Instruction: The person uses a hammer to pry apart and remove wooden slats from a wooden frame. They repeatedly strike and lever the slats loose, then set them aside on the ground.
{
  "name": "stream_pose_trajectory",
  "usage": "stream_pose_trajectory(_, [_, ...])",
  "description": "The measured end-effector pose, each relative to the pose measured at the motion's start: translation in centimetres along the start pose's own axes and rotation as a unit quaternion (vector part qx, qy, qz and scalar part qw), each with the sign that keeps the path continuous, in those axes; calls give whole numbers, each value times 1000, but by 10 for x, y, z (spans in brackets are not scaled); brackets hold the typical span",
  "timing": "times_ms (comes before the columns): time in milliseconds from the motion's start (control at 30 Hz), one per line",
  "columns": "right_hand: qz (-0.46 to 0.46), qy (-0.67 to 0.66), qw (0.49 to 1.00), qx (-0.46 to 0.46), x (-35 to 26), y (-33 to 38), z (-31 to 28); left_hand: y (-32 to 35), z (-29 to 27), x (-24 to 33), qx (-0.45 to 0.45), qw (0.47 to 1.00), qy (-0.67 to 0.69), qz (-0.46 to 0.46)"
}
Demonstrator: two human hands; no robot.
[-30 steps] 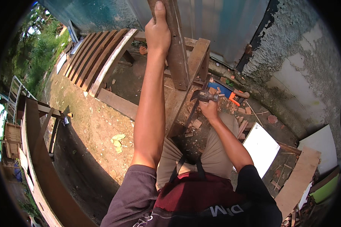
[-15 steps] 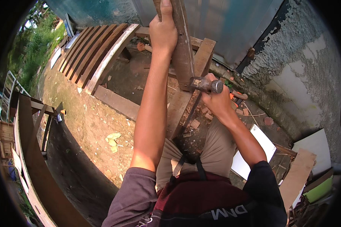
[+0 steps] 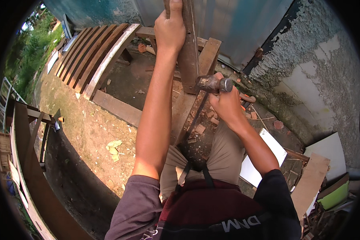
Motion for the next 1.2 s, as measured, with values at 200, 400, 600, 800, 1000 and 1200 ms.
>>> stream_pose_trajectory(200, [-10, 144, 985, -97, 55, 18, 55, -2, 14, -6, 37, 999, -17, 20])
stream_pose_trajectory(400, [-4, -26, 1000, -4, 37, 20, 28, 0, 14, -6, 43, 998, -47, 19])
stream_pose_trajectory(600, [10, -38, 999, 5, 32, 7, 30, -8, 16, -8, 26, 1000, -15, 7])
stream_pose_trajectory(800, [7, 21, 1000, -20, 24, 12, 26, 5, 22, 3, 0, 1000, 13, 5])
stream_pose_trajectory(1000, [-57, -80, 995, 28, 44, 11, 39, 1, 23, 0, -32, 999, 7, 4])
stream_pose_trajectory(1200, [-61, -140, 987, 42, 62, 10, 64, -5, 12, -14, 0, 999, 32, -5])
Point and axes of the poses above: each hand's wrist, its own y-axis away from the middle knuckle, its own z-axis out of the palm, x = y × z, the point moved 8 cm from there along -y, towards the middle knuckle, and after that the axes turned 12 degrees about y, right-handed, at the moved point
